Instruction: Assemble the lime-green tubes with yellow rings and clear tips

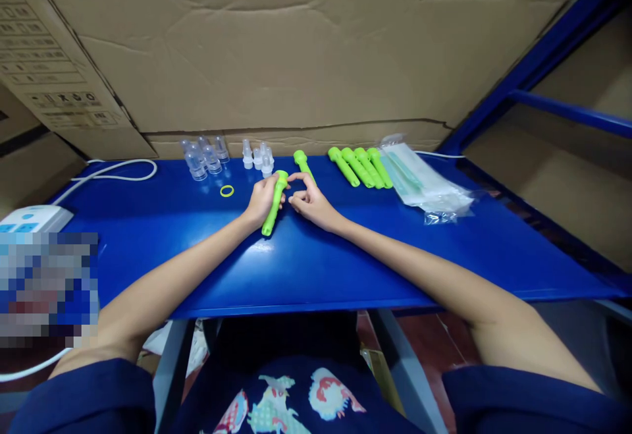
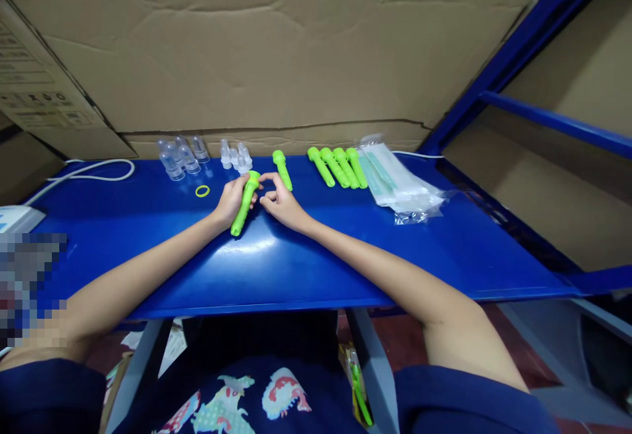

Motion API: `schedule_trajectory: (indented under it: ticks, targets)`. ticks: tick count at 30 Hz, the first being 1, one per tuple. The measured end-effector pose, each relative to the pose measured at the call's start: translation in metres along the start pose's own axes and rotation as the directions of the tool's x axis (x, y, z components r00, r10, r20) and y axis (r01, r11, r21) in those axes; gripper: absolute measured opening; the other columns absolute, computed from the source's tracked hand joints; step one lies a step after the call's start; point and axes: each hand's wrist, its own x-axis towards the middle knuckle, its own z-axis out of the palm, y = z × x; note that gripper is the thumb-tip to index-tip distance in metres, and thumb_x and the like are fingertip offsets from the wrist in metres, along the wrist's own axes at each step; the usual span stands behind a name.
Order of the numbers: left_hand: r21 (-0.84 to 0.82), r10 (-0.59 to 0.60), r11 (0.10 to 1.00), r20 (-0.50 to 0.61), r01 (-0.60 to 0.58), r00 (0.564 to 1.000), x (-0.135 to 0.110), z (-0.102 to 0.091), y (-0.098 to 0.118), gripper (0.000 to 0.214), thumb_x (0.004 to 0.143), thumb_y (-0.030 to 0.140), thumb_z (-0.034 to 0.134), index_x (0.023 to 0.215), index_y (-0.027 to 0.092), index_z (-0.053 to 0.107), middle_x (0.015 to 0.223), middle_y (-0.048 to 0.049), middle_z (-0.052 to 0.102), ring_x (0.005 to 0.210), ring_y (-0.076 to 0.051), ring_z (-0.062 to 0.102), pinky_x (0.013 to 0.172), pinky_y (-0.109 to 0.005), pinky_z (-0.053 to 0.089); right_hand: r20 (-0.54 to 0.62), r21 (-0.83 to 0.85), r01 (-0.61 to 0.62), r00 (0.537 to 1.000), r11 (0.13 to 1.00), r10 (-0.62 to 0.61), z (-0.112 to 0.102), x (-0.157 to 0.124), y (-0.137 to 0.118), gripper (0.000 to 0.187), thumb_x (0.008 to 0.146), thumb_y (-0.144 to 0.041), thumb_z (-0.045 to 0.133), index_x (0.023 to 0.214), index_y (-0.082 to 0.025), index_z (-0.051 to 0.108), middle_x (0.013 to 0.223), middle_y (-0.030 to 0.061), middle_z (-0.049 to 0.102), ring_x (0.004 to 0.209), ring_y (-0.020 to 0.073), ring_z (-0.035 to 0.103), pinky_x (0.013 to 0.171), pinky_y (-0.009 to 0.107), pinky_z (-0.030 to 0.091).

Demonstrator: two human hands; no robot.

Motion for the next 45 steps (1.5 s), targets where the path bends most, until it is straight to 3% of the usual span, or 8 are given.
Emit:
schedule_trajectory:
  ticks: [21,28,32,36,45]
  targets:
    - [-0.051,0.039,0.998,-0.038,-0.041,0.999,0.0,0.001,-0.002,0.026,0.1,0.03,0.044,0.084,0.013,0.056,0.051,0.0039,0.055,0.038,-0.007,0.047,0.04,-0.019,0.036,0.003,-0.028,0.052,0.999,0.998,-0.052,0.0,0.006,0.005,0.045,0.076,-0.02,0.054,0.118,-0.022,0.039,0.054,-0.0134,0.044,0.043,0.0069,0.036,0.043,0.015,0.026]
    - [-0.059,0.241,0.966,-0.141,-0.252,0.96,0.003,0.004,-0.011,0.011,0.1,0.031,0.047,0.106,0.022,0.046,0.065,0.007,0.055,0.048,-0.007,0.054,0.046,-0.017,0.04,0.01,-0.025,0.048,0.999,0.999,-0.047,0.0,0.002,0.0,0.051,0.08,-0.023,0.054,0.129,-0.02,0.041,0.053,-0.014,0.047,0.043,0.0067,0.034,0.044,0.018,0.029]
    - [-0.056,0.361,0.929,-0.094,-0.367,0.928,0.003,0.009,-0.013,0.017,0.1,0.034,0.047,0.113,0.025,0.045,0.071,0.0063,0.055,0.05,-0.008,0.054,0.049,-0.019,0.042,-0.024,-0.009,0.073,0.997,0.997,-0.073,0.002,-0.001,-0.003,0.053,0.082,-0.026,0.055,0.131,-0.019,0.038,0.055,-0.013,0.05,0.045,0.0073,0.037,0.047,0.02,0.032]
    - [-0.029,0.366,0.929,-0.089,-0.37,0.926,0.008,0.011,-0.012,0.014,0.099,0.037,0.047,0.103,0.023,0.047,0.075,0.0045,0.057,0.053,-0.008,0.053,0.051,-0.019,0.043,-0.023,-0.026,0.07,0.997,0.997,-0.071,0.004,-0.001,-0.002,0.052,0.083,-0.029,0.054,0.129,-0.02,0.034,0.057,-0.0127,0.051,0.048,0.0083,0.04,0.05,0.021,0.032]
    - [-0.035,0.441,0.895,-0.073,-0.445,0.894,0.024,0.012,-0.009,0.017,0.099,0.039,0.048,0.102,0.022,0.049,0.08,0.0012,0.06,0.051,-0.007,0.05,0.049,-0.02,0.042,-0.119,-0.064,0.15,0.98,0.987,-0.157,0.007,0.016,0.0,0.025,0.085,-0.029,0.05,0.107,-0.024,0.042,0.057,-0.0098,0.046,0.049,0.0106,0.043,0.052,0.025,0.033]
